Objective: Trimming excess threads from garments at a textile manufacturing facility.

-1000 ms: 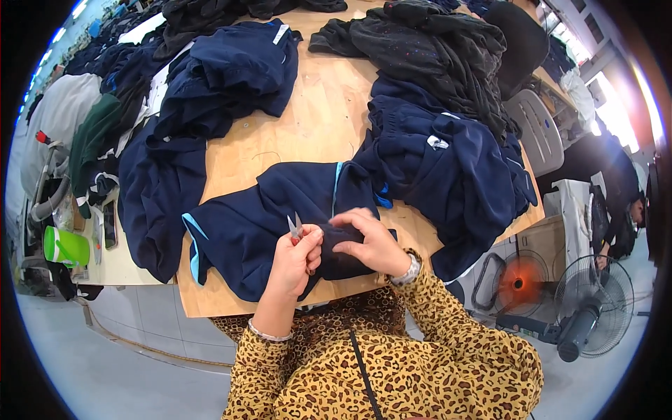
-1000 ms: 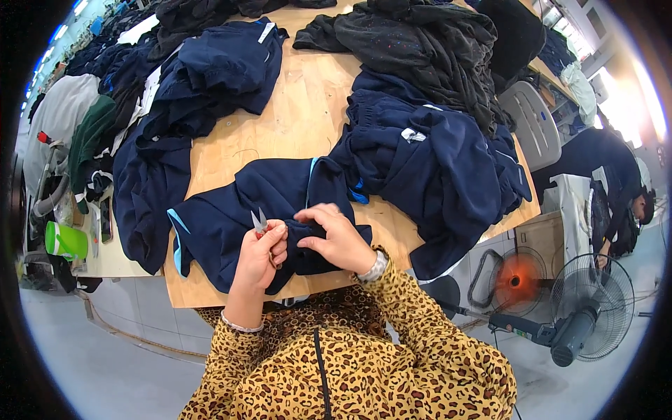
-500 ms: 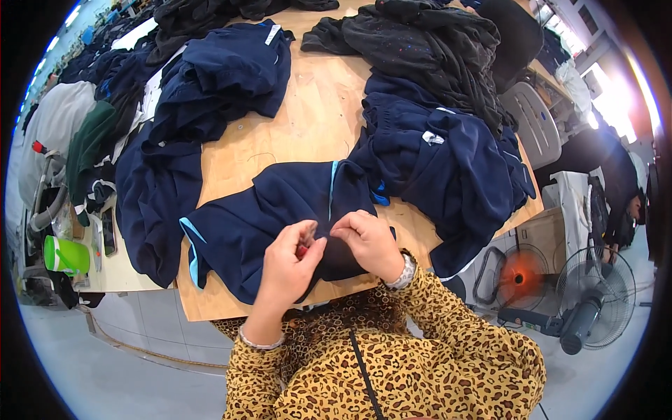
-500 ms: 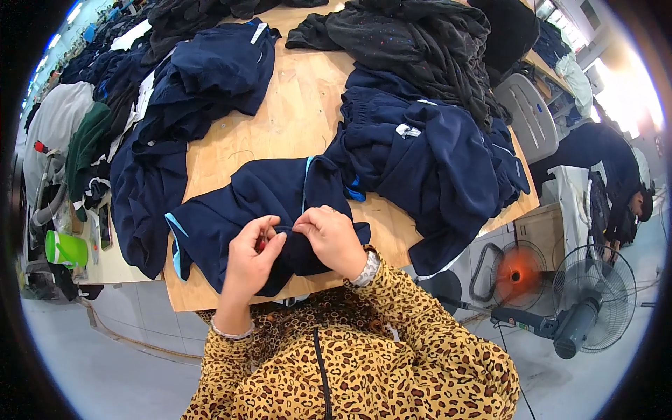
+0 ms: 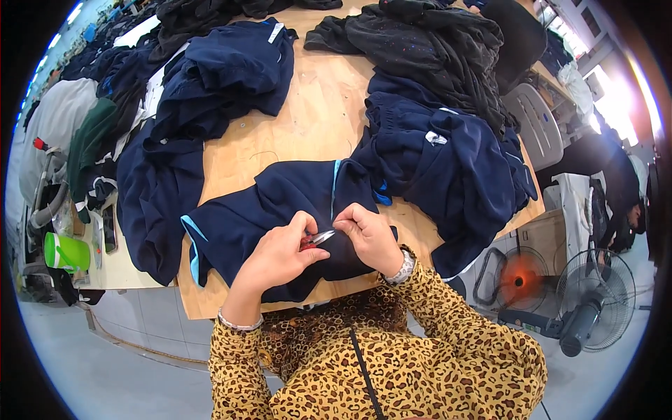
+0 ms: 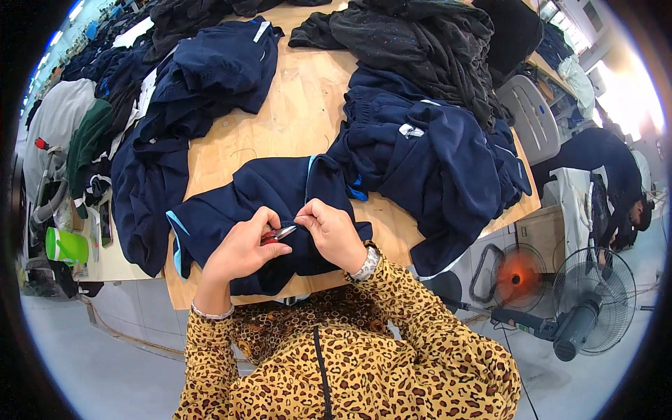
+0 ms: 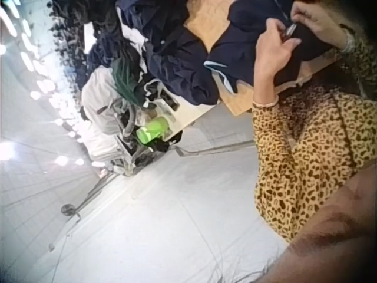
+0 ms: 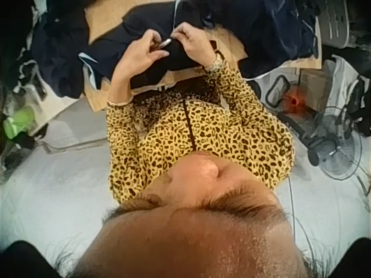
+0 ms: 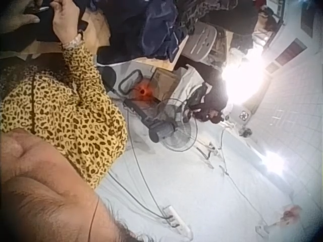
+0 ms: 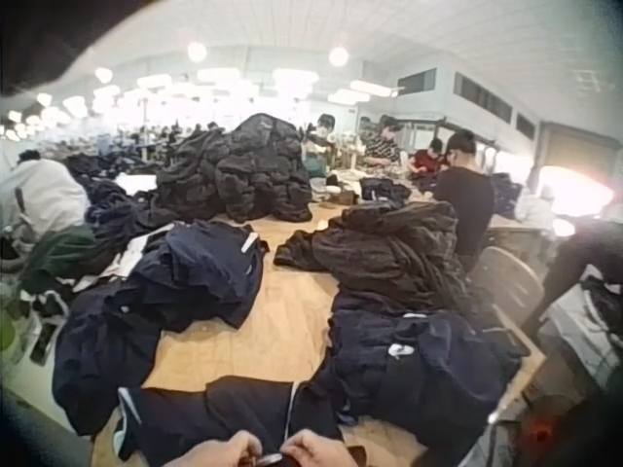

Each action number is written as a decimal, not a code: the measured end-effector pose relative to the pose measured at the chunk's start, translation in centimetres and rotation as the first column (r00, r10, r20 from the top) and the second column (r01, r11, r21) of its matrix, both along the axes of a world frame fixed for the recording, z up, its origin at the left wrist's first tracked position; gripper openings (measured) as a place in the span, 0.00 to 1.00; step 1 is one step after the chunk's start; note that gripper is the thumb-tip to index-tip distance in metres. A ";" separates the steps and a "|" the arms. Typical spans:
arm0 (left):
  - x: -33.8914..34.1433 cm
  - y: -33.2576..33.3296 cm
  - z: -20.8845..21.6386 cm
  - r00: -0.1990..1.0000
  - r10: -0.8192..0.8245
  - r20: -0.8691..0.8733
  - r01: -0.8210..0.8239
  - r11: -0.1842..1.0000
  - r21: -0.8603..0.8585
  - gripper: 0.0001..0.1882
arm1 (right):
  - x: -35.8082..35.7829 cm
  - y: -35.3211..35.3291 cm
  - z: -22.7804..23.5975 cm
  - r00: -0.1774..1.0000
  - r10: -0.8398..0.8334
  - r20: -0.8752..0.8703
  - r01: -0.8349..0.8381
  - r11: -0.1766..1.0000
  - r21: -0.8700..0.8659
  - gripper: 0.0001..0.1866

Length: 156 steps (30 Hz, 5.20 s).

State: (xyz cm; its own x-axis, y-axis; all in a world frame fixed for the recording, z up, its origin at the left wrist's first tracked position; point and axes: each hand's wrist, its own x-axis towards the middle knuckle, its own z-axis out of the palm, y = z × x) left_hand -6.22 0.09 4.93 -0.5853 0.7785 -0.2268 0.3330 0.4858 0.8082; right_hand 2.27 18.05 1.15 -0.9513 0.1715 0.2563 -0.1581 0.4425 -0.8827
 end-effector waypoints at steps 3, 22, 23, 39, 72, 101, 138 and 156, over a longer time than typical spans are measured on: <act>-0.4 0.2 0.3 0.998 -0.046 -0.032 0.046 0.999 0.006 0.22 | 0.0 0.0 0.1 1.000 0.004 -0.010 -0.004 1.000 0.013 0.04; -1.3 0.8 1.0 0.995 -0.096 0.012 0.096 0.992 -0.086 0.22 | 0.1 0.2 0.1 1.000 0.011 -0.011 -0.011 0.998 0.055 0.03; -1.3 0.7 1.0 0.995 -0.092 0.030 0.095 0.992 -0.080 0.22 | 0.1 0.2 0.1 1.000 0.015 -0.012 -0.014 0.998 0.054 0.03; -1.3 1.0 0.7 0.989 -0.135 0.067 0.141 0.985 -0.097 0.23 | 0.3 0.0 -0.1 1.000 0.009 -0.006 -0.009 0.998 0.068 0.03; 5.6 -2.2 -5.9 0.780 0.371 -0.504 -0.490 0.863 -0.122 0.17 | -0.4 2.5 2.3 0.998 0.026 0.059 -0.029 0.998 0.055 0.11; 1.6 -10.1 -9.0 0.535 0.333 0.777 -0.694 0.697 0.179 0.07 | 3.0 8.0 -3.5 0.890 0.106 0.443 0.306 0.583 -0.753 0.14; 2.7 -4.7 -4.1 0.775 0.572 -0.269 -0.485 0.811 0.327 0.10 | -2.3 0.8 -3.4 0.973 0.116 0.198 -0.004 0.871 -0.492 0.05; -1.8 1.2 0.5 0.909 -0.195 -0.369 0.108 0.964 -0.244 0.19 | -1.8 0.2 -2.8 0.979 0.060 0.193 0.040 0.879 -0.475 0.05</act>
State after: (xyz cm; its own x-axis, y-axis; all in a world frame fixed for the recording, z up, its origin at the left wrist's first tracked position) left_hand -8.06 1.32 5.42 -0.5394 0.8233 -0.1768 0.6811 0.5500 0.4834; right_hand 0.44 18.28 -1.62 -0.9756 0.2147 -0.0452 0.0378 -0.0384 -0.9985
